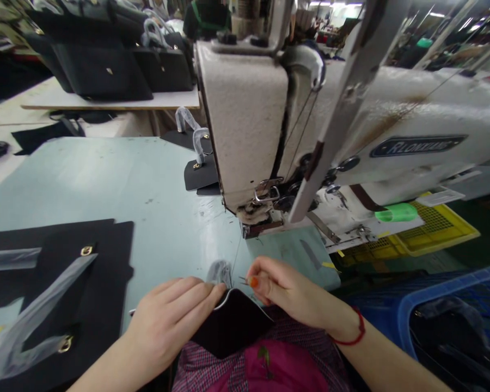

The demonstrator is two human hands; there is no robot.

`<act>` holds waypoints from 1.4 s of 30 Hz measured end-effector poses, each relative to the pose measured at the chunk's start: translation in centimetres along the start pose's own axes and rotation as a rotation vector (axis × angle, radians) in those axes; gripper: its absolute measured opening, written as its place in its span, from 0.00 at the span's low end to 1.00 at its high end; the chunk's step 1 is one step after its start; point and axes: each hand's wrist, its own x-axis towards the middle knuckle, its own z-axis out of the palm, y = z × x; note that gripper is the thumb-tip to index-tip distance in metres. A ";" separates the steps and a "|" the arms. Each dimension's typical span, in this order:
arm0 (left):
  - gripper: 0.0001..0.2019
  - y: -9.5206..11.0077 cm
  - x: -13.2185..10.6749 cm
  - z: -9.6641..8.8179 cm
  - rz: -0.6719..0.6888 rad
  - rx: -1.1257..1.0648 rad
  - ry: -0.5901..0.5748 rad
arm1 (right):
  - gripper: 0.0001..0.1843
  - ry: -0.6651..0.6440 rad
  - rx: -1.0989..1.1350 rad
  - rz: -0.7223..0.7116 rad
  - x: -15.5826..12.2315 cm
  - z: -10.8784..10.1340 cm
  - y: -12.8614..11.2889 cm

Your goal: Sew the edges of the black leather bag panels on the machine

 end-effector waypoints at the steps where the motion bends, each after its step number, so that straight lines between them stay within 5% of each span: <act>1: 0.13 0.1 0.0 0.0 -0.003 0.008 -0.002 | 0.24 -0.045 0.002 0.015 0.3 0.0 -0.6; 11: 0.11 0.1 0.1 0.1 -0.079 -0.059 -0.008 | 0.21 -0.150 0.069 0.083 2.2 -0.1 -1.3; 16: 0.07 1.3 0.3 -0.8 -0.406 -0.346 -0.082 | 0.18 0.133 0.040 -0.097 0.6 1.7 -1.2; 21: 0.15 3.7 0.5 -1.8 -0.764 -0.532 -0.057 | 0.12 0.378 -0.335 -0.396 -0.8 4.6 -0.4; 27: 0.14 7.4 -0.4 -1.5 -0.941 -0.644 0.048 | 0.10 0.464 -0.572 -0.562 -1.8 5.9 -0.5; 34: 0.12 11.7 1.4 -1.0 -0.837 -0.570 0.257 | 0.13 0.536 -1.060 -0.699 -5.4 4.9 -1.3; 39: 0.16 13.9 3.8 -1.4 -0.962 -0.700 0.207 | 0.11 0.694 -0.743 -0.598 -8.4 1.8 -1.8; 42: 0.18 14.7 4.6 -1.2 -1.059 -0.850 0.174 | 0.10 0.612 -0.693 -0.655 -10.0 0.8 -2.1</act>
